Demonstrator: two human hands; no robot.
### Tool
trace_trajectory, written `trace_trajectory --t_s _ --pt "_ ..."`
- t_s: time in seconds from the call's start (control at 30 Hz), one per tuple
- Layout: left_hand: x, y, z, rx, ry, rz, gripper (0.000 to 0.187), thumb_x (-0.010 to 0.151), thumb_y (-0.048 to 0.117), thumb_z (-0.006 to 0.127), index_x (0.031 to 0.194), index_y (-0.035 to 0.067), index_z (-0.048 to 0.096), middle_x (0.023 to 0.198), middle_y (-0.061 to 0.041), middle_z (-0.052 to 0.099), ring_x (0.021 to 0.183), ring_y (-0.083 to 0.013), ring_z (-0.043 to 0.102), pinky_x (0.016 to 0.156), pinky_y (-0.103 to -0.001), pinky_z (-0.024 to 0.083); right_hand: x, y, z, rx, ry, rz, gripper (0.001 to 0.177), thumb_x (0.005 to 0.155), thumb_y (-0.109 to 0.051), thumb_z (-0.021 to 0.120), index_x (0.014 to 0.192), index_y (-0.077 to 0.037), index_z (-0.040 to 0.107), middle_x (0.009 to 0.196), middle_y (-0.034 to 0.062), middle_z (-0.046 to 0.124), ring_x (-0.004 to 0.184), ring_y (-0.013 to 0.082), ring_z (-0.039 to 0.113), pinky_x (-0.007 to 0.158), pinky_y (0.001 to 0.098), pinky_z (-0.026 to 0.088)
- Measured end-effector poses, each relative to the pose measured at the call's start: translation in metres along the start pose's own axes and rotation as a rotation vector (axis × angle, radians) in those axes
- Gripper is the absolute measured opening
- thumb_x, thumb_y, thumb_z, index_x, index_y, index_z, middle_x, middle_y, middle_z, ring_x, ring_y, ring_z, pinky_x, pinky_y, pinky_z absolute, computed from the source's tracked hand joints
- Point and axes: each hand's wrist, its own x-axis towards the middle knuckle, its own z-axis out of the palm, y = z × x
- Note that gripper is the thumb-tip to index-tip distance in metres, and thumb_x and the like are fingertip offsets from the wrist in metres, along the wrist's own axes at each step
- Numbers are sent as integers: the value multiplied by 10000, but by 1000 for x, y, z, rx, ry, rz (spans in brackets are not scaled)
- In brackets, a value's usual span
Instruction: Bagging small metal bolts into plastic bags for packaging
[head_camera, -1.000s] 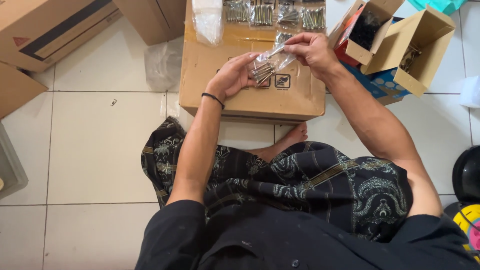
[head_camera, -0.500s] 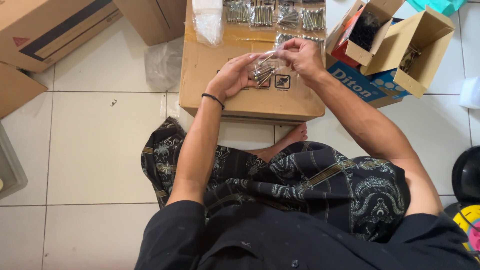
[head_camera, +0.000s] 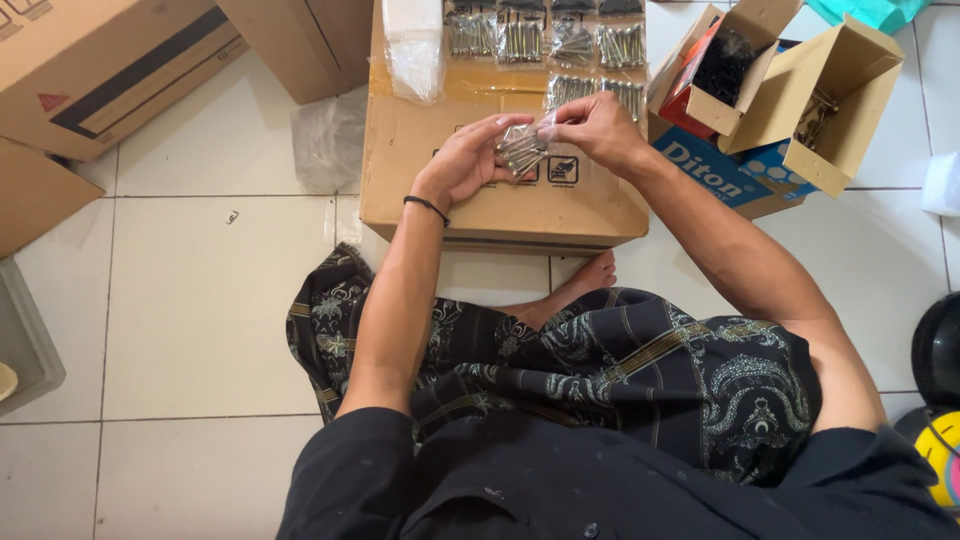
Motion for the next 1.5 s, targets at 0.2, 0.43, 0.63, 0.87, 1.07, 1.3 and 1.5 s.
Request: trace_trajectory --t_s 0.2,0.43,0.63,0.87,1.07,1.3,1.5 --pt "6 -6 -7 -54 39 -29 385 1042 220 578 1358 0 596 1180 -214 704 1075 -325 703 890 -545 646 -4 -26 -14 -169 -62 32 195 949 -183 696 1112 -145 796 1046 41 793 883 133 685 775 307 544" --pt "11 -15 -19 -56 84 -37 347 1052 170 553 1350 -4 583 1147 -242 703 997 -367 725 870 -557 654 -1 -10 -34 -9 -192 -124 343 1043 -243 494 1210 -61 731 1061 114 784 764 150 646 564 246 434" --pt "15 -21 -22 -78 65 2 387 1055 250 584 1381 42 575 1243 -243 706 1023 -389 761 833 -589 661 -10 -24 -26 -20 -159 -122 242 865 -219 826 1100 -168 798 937 -3 762 728 36 610 593 157 461" --pt "13 -24 -25 -28 55 40 379 1033 153 614 1391 36 569 1237 -223 717 1022 -350 764 854 -553 661 -8 -15 -34 -16 -126 -155 204 904 -210 810 1101 -159 795 943 9 777 803 53 634 644 172 467" --pt "8 -17 -20 13 59 32 371 1017 84 618 1375 -9 588 1175 -178 707 1003 -276 723 808 -435 680 -30 -16 -113 -223 61 -150 118 1048 -101 688 1140 -48 741 1011 105 755 869 180 692 806 297 572" --pt "9 -15 -18 -86 42 54 385 1067 182 522 1341 -78 598 1197 -264 688 1041 -377 694 889 -574 641 -89 101 -257 -578 515 392 225 1048 -34 566 933 -88 753 684 80 692 523 147 631 697 296 561" --pt "8 -11 -13 -66 67 -5 411 1060 223 533 1365 -46 589 1183 -253 674 978 -440 720 863 -500 642 -78 119 -220 -758 174 907 404 872 -110 537 1184 79 710 1199 299 696 996 528 655 743 638 510"
